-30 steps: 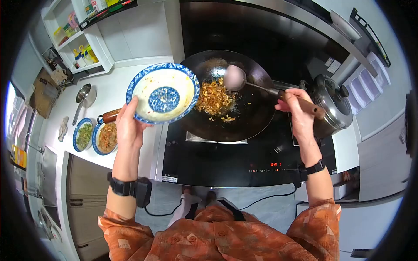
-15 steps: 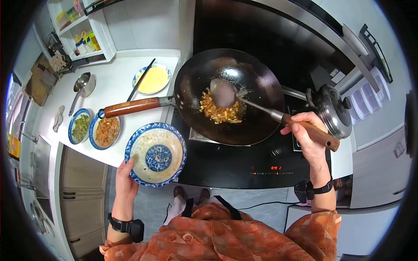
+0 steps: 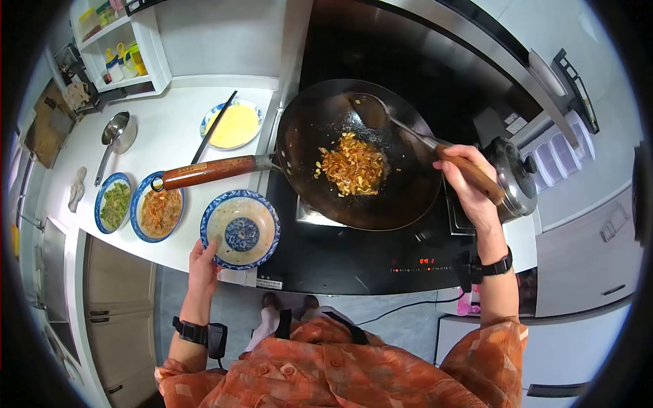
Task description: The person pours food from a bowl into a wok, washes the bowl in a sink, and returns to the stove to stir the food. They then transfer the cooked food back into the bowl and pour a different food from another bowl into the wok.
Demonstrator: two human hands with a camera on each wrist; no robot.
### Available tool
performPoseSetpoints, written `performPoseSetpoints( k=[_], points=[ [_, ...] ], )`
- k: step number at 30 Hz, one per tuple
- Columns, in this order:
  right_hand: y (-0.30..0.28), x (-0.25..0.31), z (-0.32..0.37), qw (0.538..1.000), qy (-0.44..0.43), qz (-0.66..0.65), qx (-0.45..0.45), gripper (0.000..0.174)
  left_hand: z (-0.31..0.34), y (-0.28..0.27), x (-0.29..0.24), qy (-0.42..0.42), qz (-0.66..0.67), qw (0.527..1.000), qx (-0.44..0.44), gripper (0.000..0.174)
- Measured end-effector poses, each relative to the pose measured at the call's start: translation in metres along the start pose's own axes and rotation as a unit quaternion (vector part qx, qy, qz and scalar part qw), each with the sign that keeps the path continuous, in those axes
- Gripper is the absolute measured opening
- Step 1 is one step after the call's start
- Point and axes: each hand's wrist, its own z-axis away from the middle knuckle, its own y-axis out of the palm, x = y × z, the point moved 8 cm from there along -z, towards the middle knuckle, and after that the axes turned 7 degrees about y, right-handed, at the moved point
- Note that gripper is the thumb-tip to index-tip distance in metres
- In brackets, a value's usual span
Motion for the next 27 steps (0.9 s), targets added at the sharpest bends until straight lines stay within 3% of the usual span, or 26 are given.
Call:
performPoseSetpoints(
  k=[5,11,13,15,19,22,24,27],
  points=[
    [0.039,0.029,0.000,0.990,-0.007,-0.018,0.142,0.016,-0.008,-0.007,0.002,-0.008,-0.014,1.000,0.012,0.022],
    [0.017,0.077,0.021,0.969,-0.009,0.018,0.248,0.014,-0.014,-0.010,-0.001,-0.008,-0.081,0.996,0.020,0.021],
    [0.012,0.085,0.022,0.969,0.004,-0.002,0.249,0.015,-0.017,-0.014,0.001,-0.005,-0.103,0.994,0.021,0.021],
    [0.009,0.093,0.019,0.972,-0.014,0.082,0.221,0.015,-0.023,-0.020,0.005,0.002,-0.144,0.989,0.026,0.020],
    [0.005,0.102,0.008,0.978,0.050,-0.037,0.198,0.015,-0.017,-0.015,-0.005,0.005,-0.163,0.986,0.036,0.021],
    [0.016,0.107,0.001,0.976,0.053,-0.025,0.208,0.015,-0.011,-0.019,-0.022,0.008,-0.198,0.979,0.044,0.027],
    [0.024,0.096,-0.003,0.975,0.070,0.034,0.209,0.016,-0.006,-0.031,-0.051,0.081,-0.289,0.954,0.007,0.033],
    [0.014,0.084,-0.014,0.984,0.113,0.043,0.132,0.016,0.003,-0.028,-0.089,0.126,-0.248,0.961,0.001,0.039]
  ],
)
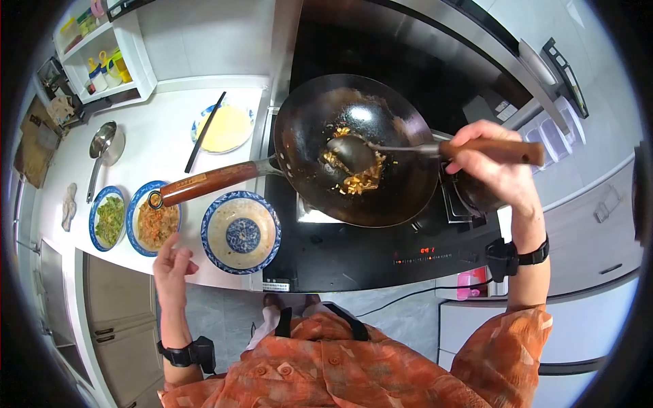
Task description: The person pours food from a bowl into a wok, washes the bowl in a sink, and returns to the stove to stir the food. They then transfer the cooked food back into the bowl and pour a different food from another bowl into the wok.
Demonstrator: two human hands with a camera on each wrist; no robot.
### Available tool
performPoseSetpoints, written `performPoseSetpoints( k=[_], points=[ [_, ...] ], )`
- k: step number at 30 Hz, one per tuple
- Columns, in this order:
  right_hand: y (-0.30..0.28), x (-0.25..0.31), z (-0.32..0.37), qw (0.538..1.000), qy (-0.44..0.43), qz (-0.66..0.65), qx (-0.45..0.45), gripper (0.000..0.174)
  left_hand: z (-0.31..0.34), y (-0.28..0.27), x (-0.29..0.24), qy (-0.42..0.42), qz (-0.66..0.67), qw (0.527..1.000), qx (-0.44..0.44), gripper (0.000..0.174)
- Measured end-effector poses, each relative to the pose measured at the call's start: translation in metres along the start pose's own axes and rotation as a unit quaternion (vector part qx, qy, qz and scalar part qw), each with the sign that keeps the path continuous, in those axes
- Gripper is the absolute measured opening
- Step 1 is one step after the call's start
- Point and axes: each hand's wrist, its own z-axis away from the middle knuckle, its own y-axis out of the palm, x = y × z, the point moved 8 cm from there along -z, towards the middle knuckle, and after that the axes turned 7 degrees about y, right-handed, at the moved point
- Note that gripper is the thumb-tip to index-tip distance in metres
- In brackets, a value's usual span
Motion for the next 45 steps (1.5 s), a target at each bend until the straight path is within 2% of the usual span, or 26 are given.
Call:
performPoseSetpoints(
  k=[1,4,8,12,14,16,19,23,26,29,33,36,38,40,44,45],
  points=[
    [-0.012,-0.004,0.000,0.999,0.014,-0.038,-0.031,0.016,-0.001,-0.002,-0.009,-0.001,0.000,1.000,0.001,0.039],
    [-0.044,-0.014,-0.001,0.995,-0.009,-0.018,-0.097,0.019,-0.007,-0.007,-0.038,0.034,0.053,0.998,-0.031,0.042],
    [-0.042,-0.036,-0.006,0.990,0.016,-0.016,-0.140,0.017,-0.023,-0.001,-0.056,0.079,0.086,0.993,-0.030,0.045],
    [-0.033,-0.041,0.001,0.990,0.005,-0.095,-0.106,0.016,-0.032,0.012,-0.064,0.090,0.110,0.990,-0.015,0.039],
    [-0.036,-0.028,0.011,0.990,-0.008,-0.085,-0.109,0.017,-0.034,0.016,-0.065,0.093,0.120,0.988,-0.006,0.037],
    [-0.033,-0.021,0.019,0.990,-0.022,-0.074,-0.114,0.017,-0.037,0.014,-0.063,0.088,0.140,0.986,-0.034,0.032],
    [-0.013,-0.021,0.018,0.995,-0.034,-0.070,-0.070,0.016,-0.042,0.014,-0.060,0.087,0.134,0.986,-0.038,0.026],
    [-0.021,-0.033,0.007,0.993,-0.033,-0.017,-0.112,0.015,-0.048,0.012,-0.060,0.101,0.159,0.981,-0.044,0.025],
    [-0.025,-0.037,-0.002,0.991,-0.011,-0.012,-0.131,0.014,-0.054,0.011,-0.058,0.072,0.160,0.982,-0.069,0.022],
    [-0.006,-0.047,-0.020,0.992,-0.070,0.007,-0.102,0.014,-0.063,0.014,-0.062,0.085,0.171,0.980,-0.051,0.021],
    [0.018,-0.035,-0.019,0.998,-0.059,-0.010,0.009,0.014,-0.070,0.015,-0.066,0.086,0.165,0.981,-0.054,0.020],
    [0.016,-0.022,-0.010,0.997,-0.053,0.001,0.050,0.014,-0.074,0.016,-0.066,0.084,0.161,0.982,-0.052,0.020],
    [0.013,-0.023,-0.010,0.998,-0.050,-0.012,0.028,0.014,-0.077,0.017,-0.068,0.084,0.159,0.982,-0.053,0.020],
    [0.006,-0.033,-0.016,0.996,-0.077,-0.006,-0.044,0.015,-0.079,0.016,-0.069,0.074,0.164,0.981,-0.075,0.021],
    [0.019,-0.050,-0.019,0.990,-0.101,-0.098,-0.023,0.019,-0.086,0.016,-0.068,0.087,0.172,0.979,-0.064,0.022],
    [0.021,-0.052,-0.014,0.989,-0.079,-0.122,-0.016,0.020,-0.087,0.015,-0.066,0.087,0.171,0.979,-0.064,0.022]
  ],
)
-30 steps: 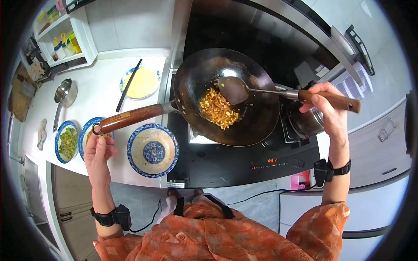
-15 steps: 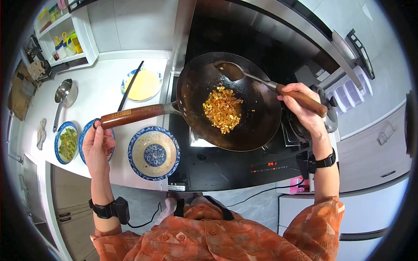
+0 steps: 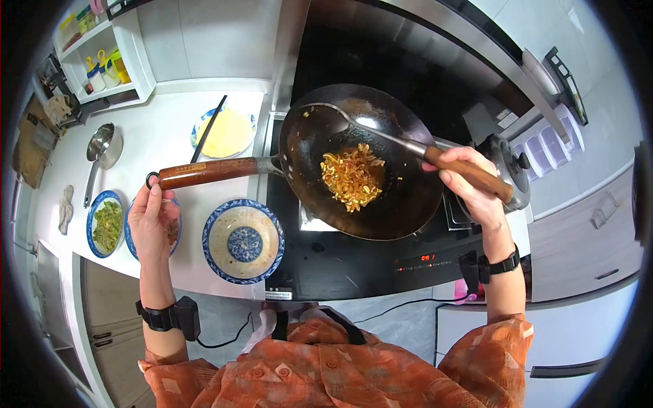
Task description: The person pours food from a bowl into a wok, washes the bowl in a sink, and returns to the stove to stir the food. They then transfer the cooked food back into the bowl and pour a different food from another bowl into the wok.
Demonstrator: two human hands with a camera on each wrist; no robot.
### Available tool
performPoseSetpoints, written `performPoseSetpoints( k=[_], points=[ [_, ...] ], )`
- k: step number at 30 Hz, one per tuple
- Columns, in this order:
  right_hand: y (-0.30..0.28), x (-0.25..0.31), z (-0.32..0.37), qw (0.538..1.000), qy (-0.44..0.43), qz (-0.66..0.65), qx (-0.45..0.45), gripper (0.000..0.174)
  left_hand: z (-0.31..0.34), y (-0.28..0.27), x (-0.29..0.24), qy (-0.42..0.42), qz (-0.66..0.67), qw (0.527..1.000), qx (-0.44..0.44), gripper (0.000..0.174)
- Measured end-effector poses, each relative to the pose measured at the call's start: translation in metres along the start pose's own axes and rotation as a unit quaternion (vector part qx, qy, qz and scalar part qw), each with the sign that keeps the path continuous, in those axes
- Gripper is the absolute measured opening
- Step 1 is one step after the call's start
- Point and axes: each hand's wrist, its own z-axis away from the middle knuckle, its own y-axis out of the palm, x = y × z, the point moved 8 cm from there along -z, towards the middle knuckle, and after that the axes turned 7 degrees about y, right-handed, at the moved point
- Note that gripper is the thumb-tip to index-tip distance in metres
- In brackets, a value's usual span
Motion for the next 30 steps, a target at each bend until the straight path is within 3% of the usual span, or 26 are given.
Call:
performPoseSetpoints(
  k=[7,12,16,18,21,23,26,29,30],
  points=[
    [-0.008,0.044,0.031,0.991,0.021,0.052,0.123,0.018,-0.002,0.002,0.000,0.004,0.003,1.000,0.008,0.023],
    [-0.016,0.068,0.032,0.993,0.025,0.081,0.080,0.018,-0.002,0.002,0.001,0.004,-0.001,1.000,0.011,0.023],
    [-0.013,0.072,0.027,0.991,0.046,0.053,0.115,0.019,-0.001,0.003,-0.001,0.010,0.007,1.000,0.010,0.023],
    [-0.009,0.062,0.022,0.979,0.090,0.164,0.084,0.018,-0.001,0.002,0.000,0.007,0.001,1.000,0.011,0.023],
    [-0.030,0.058,0.015,0.991,0.093,0.087,-0.027,0.017,0.000,0.002,-0.002,0.007,-0.002,1.000,0.008,0.023],
    [-0.060,0.062,0.011,0.981,0.087,0.136,-0.104,0.022,0.001,0.000,-0.002,0.006,-0.001,1.000,0.006,0.023],
    [-0.099,0.053,0.001,0.966,0.108,0.190,-0.139,0.030,-0.001,0.001,0.001,0.008,0.003,1.000,0.015,0.024],
    [-0.123,0.023,0.004,0.938,0.176,0.115,-0.275,0.035,0.000,0.001,0.000,0.010,0.001,1.000,0.003,0.023],
    [-0.115,0.005,0.002,0.944,0.186,0.069,-0.264,0.036,-0.001,0.000,0.002,0.007,0.004,1.000,0.010,0.023]
  ],
)
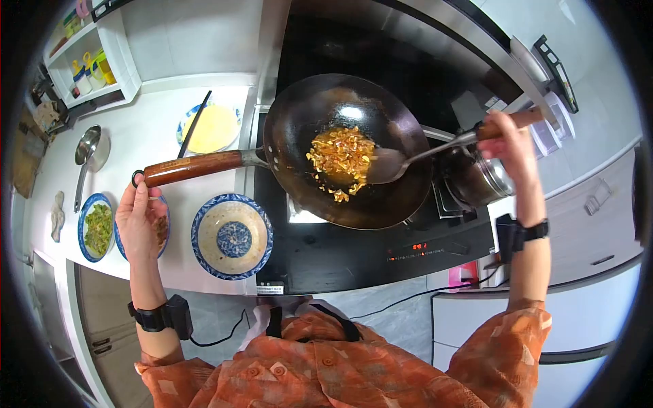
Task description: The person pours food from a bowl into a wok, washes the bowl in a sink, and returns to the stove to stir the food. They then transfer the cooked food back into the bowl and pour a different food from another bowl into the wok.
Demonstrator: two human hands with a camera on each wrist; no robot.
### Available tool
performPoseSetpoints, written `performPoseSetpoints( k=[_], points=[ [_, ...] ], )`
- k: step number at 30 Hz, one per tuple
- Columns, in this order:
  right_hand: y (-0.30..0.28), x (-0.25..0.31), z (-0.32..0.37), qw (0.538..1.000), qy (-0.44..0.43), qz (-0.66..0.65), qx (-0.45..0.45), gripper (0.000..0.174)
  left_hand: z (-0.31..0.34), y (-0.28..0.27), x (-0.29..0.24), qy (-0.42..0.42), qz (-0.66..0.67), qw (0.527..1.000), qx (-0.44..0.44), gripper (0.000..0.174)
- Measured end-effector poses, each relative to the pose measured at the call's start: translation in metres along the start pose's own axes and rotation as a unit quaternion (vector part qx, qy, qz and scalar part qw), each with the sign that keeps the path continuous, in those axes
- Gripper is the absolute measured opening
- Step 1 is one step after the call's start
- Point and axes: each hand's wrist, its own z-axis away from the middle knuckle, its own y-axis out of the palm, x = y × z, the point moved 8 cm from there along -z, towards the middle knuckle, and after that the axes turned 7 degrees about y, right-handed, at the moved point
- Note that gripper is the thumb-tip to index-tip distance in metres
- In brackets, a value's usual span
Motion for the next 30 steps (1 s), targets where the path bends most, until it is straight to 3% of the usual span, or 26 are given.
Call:
performPoseSetpoints(
  k=[3,6,9,16,18,19,21,25,30],
  points=[
    [0.023,-0.019,-0.004,0.995,0.018,-0.080,0.052,0.034,-0.001,0.002,-0.001,0.005,-0.007,1.000,0.009,0.023],
    [0.014,0.021,0.000,0.997,-0.061,-0.023,0.027,0.029,0.001,0.000,-0.002,0.000,-0.019,1.000,0.006,0.023],
    [0.007,0.045,-0.008,0.993,-0.082,0.078,0.024,0.025,0.000,0.001,-0.002,0.003,-0.011,1.000,0.006,0.022],
    [0.051,0.025,-0.015,0.996,-0.038,0.018,0.083,0.025,-0.001,0.000,-0.001,0.004,-0.009,1.000,0.016,0.022],
    [0.057,0.043,-0.010,0.983,-0.118,0.093,0.107,0.023,0.000,0.000,-0.001,0.006,-0.009,1.000,0.017,0.022],
    [0.059,0.042,-0.011,0.983,-0.116,0.093,0.106,0.023,0.000,0.001,-0.001,0.008,-0.006,1.000,0.020,0.023],
    [0.080,0.049,-0.002,0.968,-0.158,0.050,0.186,0.018,-0.001,0.002,0.000,0.009,-0.004,1.000,0.021,0.022],
    [0.111,0.056,0.021,0.935,-0.197,0.101,0.278,0.013,0.001,0.003,-0.003,0.006,-0.009,1.000,0.018,0.023],
    [0.110,0.075,0.027,0.949,-0.193,0.067,0.241,0.019,0.001,0.002,-0.002,0.005,-0.009,1.000,0.018,0.023]
  ],
)
